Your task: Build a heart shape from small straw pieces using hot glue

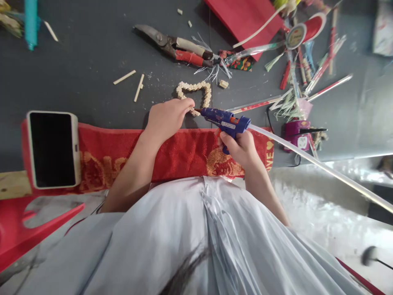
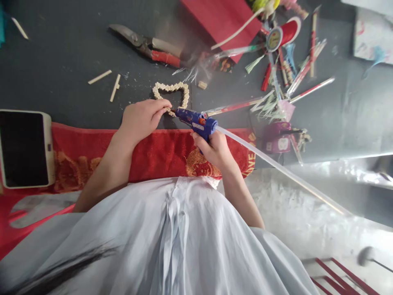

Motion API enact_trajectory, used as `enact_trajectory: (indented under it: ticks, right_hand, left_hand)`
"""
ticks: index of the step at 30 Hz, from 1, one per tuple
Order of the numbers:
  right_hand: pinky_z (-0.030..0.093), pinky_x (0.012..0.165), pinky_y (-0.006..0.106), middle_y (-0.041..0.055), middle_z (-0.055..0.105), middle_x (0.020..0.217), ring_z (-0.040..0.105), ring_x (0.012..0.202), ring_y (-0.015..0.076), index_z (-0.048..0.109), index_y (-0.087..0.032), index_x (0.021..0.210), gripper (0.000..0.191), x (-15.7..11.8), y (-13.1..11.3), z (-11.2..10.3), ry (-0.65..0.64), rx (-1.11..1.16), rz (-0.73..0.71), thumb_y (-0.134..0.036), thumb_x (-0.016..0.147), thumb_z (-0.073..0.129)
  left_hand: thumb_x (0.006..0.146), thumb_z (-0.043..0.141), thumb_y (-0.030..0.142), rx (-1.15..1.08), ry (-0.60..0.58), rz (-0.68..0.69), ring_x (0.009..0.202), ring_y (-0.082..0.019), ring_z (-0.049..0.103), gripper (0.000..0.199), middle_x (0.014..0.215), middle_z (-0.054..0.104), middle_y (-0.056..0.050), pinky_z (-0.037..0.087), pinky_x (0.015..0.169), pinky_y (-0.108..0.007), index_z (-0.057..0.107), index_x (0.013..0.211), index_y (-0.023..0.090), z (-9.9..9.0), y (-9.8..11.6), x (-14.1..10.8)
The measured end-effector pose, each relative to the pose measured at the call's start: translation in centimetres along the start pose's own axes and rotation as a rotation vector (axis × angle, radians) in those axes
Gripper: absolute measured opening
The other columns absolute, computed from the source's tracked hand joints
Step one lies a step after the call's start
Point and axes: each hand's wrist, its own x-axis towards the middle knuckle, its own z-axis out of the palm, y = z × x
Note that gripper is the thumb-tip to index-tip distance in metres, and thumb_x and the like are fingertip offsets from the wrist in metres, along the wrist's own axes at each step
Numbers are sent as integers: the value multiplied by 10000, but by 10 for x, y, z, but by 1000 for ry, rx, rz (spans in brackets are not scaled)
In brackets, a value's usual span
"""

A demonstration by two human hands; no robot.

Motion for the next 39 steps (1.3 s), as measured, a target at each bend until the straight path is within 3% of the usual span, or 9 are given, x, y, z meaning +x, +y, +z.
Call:
enact_trajectory:
  ticks: [7,20,39]
  right_hand:
    - [408,498,291,-14,580,566,516,498,129,536,-233,664,287,0,-3,-1,-23,22,24,-420,880,558]
    - [418,506,293,-8,600,559,535,497,127,544,-228,627,318,2,-3,-1,-37,25,-5,-397,896,549]
    - [416,512,288,-13,596,541,554,498,129,543,-229,607,315,4,-9,-4,-52,39,75,-377,884,558]
  left_hand:
    - [1024,328,307,-20,-28,-9,1094,-265,667,374,1219,712,-51,462,865,-365,629,1246,290,1,-1,1]
    - [1037,320,333,-10,-19,-10,1060,-236,669,368,1198,716,-46,458,867,-337,626,1237,289,0,0,0]
    - [1035,281,320,51,-49,-9,1072,-224,670,392,1225,711,-40,464,854,-318,601,1261,310,-2,1,0]
